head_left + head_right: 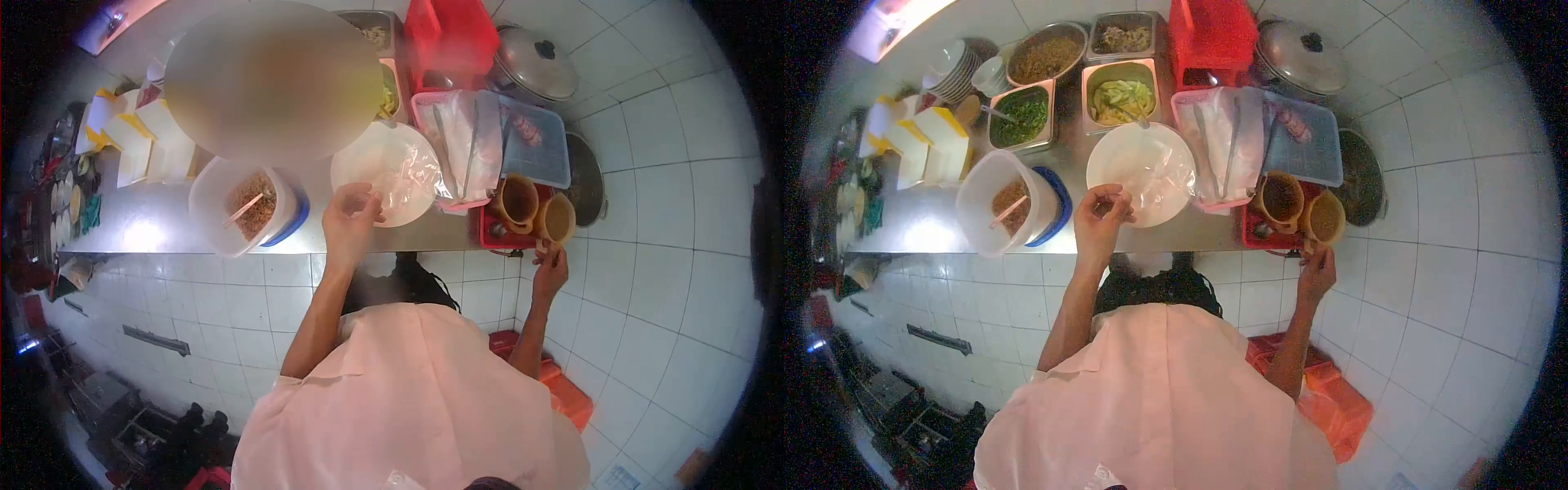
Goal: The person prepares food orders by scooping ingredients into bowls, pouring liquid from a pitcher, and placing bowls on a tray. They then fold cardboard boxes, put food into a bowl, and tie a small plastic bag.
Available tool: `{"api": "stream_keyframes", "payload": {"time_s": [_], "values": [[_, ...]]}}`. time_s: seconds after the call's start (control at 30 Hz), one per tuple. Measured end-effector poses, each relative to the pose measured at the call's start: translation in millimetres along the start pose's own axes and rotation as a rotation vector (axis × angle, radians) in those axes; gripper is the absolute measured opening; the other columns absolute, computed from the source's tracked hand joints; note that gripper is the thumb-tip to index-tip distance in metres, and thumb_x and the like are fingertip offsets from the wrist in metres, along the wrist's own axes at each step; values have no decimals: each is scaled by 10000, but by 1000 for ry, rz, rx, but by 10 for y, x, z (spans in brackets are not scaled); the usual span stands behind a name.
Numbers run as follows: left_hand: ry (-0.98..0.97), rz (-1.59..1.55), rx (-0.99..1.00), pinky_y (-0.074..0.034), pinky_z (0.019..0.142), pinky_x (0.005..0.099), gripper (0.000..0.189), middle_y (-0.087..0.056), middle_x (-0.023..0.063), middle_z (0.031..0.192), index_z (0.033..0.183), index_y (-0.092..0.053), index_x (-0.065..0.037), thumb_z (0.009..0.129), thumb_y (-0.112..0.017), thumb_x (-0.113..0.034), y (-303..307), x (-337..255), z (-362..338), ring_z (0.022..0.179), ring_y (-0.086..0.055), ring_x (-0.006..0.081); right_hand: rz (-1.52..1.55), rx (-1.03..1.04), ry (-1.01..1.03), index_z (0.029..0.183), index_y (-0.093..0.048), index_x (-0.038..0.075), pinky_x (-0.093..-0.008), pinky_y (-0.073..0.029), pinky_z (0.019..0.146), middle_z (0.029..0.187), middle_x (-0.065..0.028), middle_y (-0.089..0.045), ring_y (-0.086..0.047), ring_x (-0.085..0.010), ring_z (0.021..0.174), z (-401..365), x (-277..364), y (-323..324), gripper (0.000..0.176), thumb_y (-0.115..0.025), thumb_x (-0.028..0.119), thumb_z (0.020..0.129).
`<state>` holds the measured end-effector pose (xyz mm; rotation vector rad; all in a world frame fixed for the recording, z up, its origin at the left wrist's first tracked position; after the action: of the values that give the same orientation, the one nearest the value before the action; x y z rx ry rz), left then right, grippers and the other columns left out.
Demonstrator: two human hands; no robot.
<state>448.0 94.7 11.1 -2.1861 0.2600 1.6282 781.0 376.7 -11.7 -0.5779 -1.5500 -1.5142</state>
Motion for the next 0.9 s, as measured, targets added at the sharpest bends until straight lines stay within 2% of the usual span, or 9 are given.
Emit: {"api": "stream_keyframes", "payload": {"time_s": [0.1,0.17,0.3,0.33,0.4,0.53,0.6,0.67,0.9], "values": [[84,96,-32,-541,606,275,250,-592,63,869,1016,-606,8,862,-731,-146,-18,11,-36,745,-612,122,-14,-45,-2,1088,-603,-17,-263,-501,570,952,-93,-686,-662,-139,705,-33,157,184,269,-491,220,1025],[-243,469,-94,-512,622,306,298,-600,93,771,1001,-600,-13,823,-761,-189,-68,-90,-65,732,-620,168,-38,-37,23,1086,-603,-17,-265,-504,570,964,-94,-687,-665,-140,706,-75,322,338,267,-490,216,1025],[-394,689,3,-497,632,310,272,-624,110,785,976,-611,-14,812,-759,-173,-214,-111,-71,689,-614,167,-52,13,75,1078,-602,-22,-278,-509,582,869,-101,-692,-643,-139,673,-199,779,557,243,-499,190,1019],[-397,686,10,-497,632,310,272,-624,110,785,976,-611,-14,812,-759,-173,-222,-116,-58,689,-614,167,-54,57,82,1073,-602,-23,-283,-509,585,822,-100,-690,-634,-140,662,-230,877,578,234,-505,183,1016],[-196,438,-15,-499,637,297,211,-661,116,794,927,-648,2,829,-739,-162,-177,-58,-10,678,-624,150,-52,97,98,1058,-603,-27,-287,-508,587,786,-99,-684,-624,-141,652,-308,1036,588,231,-508,180,1014],[-123,411,-47,-500,629,285,167,-681,104,762,875,-678,5,840,-728,-150,-84,-90,31,657,-628,128,28,272,179,1006,-607,-35,-294,-504,588,760,-100,-676,-616,-152,644,-523,1337,391,240,-519,188,1011],[-56,337,-33,-480,567,220,193,-648,25,695,914,-675,-2,875,-732,-183,-67,-110,23,622,-608,76,0,301,178,970,-604,-41,-299,-502,590,743,-91,-664,-609,-150,642,-632,1457,203,265,-525,208,1011],[-95,294,-51,-483,582,240,174,-661,39,700,906,-684,-5,856,-734,-164,-67,-97,22,619,-607,88,215,423,194,959,-605,-36,-297,-501,594,731,-82,-653,-604,-142,642,-734,1572,-27,265,-529,213,1008],[-49,176,-20,-487,587,246,191,-671,45,711,947,-688,11,857,-736,-151,-60,-256,-61,622,-604,90,11,612,311,933,-627,-10,-310,-507,615,736,-85,-671,-639,-162,648,-762,1822,-533,146,-592,130,954]]}}
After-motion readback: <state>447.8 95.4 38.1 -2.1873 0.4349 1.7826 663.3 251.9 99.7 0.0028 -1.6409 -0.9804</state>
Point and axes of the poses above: each hand's wrist, its own z-axis towards the middle knuckle, its own y-axis out of the back of the hand, x = y × z, the point moved 4 cm from there along z, towards the middle knuckle
